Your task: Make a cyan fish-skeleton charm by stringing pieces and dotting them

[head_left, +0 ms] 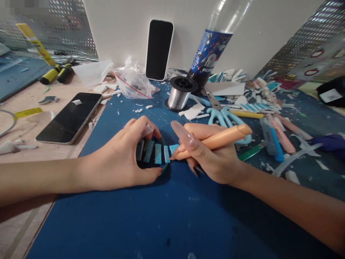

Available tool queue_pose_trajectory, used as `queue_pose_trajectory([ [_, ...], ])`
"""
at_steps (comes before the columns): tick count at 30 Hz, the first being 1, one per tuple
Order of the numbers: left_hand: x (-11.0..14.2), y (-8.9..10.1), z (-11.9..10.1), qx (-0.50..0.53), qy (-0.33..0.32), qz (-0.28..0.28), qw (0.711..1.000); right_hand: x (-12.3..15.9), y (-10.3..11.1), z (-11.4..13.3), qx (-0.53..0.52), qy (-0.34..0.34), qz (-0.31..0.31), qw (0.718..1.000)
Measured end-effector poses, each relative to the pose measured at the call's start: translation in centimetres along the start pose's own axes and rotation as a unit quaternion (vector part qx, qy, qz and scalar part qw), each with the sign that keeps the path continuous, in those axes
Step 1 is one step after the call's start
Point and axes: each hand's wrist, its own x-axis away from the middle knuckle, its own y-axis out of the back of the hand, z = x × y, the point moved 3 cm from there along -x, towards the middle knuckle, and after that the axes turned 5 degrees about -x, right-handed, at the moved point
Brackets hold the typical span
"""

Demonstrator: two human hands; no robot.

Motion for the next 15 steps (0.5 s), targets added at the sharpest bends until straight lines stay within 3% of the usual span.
queue_pose_trajectory([
  [15, -0.07, 0.04, -0.11, -0.001, -0.005, -0.004, 1.0, -0.07, -0.04, 0.1, 0.01, 0.024, 0.025, 0.999],
])
